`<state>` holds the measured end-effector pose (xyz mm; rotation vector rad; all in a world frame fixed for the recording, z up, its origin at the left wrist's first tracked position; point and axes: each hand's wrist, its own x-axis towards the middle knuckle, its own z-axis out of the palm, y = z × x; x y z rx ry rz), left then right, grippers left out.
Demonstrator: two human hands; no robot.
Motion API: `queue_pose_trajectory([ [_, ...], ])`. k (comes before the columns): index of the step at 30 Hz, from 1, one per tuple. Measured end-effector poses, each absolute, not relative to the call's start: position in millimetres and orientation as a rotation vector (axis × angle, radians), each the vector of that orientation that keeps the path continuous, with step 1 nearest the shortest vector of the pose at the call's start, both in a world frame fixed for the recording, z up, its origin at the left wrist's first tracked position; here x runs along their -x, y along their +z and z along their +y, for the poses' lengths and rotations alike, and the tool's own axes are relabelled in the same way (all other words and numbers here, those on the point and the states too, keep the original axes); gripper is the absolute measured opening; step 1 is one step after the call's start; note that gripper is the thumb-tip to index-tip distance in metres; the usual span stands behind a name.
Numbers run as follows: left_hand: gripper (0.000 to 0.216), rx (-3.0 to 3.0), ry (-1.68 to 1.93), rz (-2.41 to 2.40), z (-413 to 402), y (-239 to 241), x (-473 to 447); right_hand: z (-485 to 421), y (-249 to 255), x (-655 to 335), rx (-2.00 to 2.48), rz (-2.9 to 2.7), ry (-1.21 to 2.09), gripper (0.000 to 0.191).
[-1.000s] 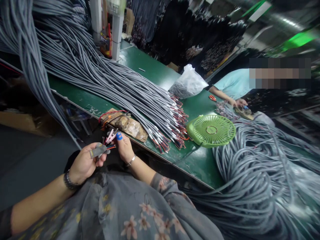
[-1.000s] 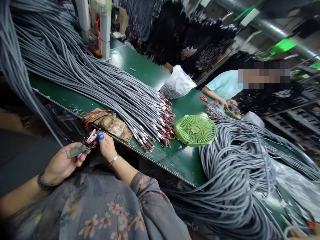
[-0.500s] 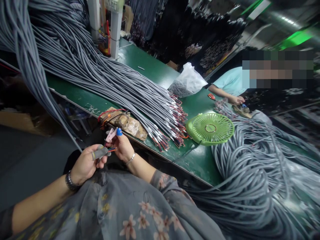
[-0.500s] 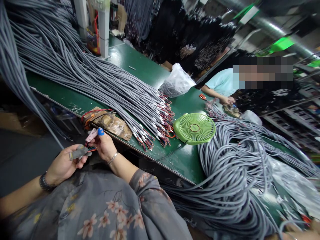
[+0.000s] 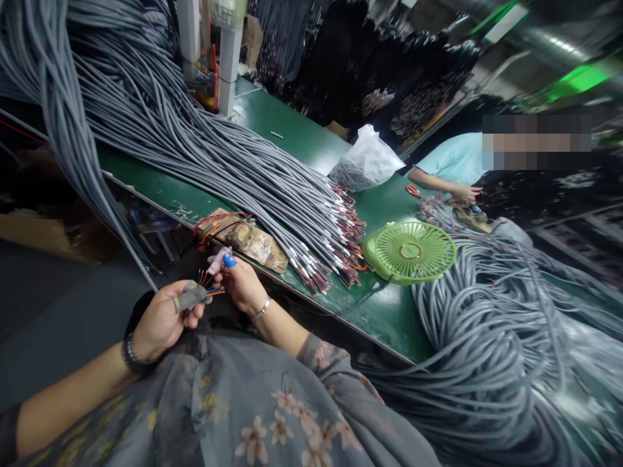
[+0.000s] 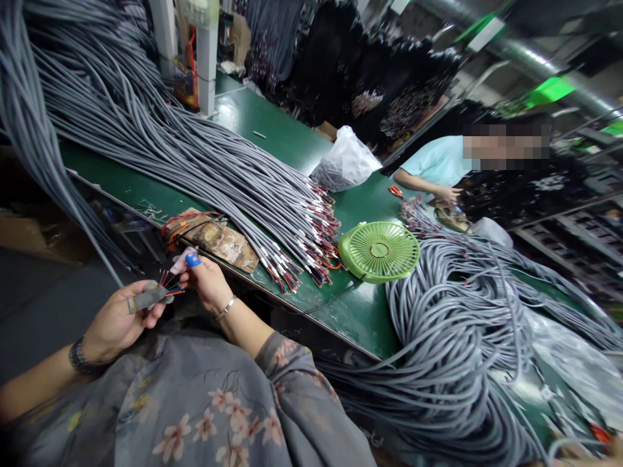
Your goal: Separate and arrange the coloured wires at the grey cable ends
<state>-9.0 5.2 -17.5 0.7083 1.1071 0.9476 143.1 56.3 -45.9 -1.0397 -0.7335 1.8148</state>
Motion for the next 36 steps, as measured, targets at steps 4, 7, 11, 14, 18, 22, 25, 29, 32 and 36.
queue_pose_trajectory([
  [4,0.029,-0.717,0.962,1.103,10,-18,9,58,-45,-146,1.066,-0.739,1.801,0.044],
  [7,0.030,-0.719,0.967,1.108,13,-20,9,58,-49,-147,1.098,-0.787,1.736,0.047],
  [11,0.029,-0.730,0.967,1.096,14,-20,9,57,-58,-146,1.140,-0.858,1.625,0.056],
  [14,0.029,-0.722,0.953,1.094,14,-20,8,61,-59,-142,1.065,-0.770,1.774,0.059],
  [18,0.030,-0.688,0.938,1.109,14,-21,5,66,-55,-139,0.982,-0.636,1.868,0.057],
  [22,0.028,-0.682,0.914,1.113,14,-23,4,66,-55,-138,0.994,-0.627,1.824,0.057],
  [25,0.028,-0.683,0.915,1.120,14,-25,3,64,-56,-137,1.001,-0.604,1.829,0.059],
  [29,0.030,-0.669,0.927,1.145,11,-22,4,63,-52,-136,1.027,-0.521,1.898,0.060],
  [32,0.032,-0.661,0.921,1.162,7,-19,6,63,-46,-137,1.030,-0.476,1.942,0.061],
  [36,0.033,-0.652,0.914,1.178,1,-15,10,60,-41,-140,1.007,-0.503,1.952,0.049],
])
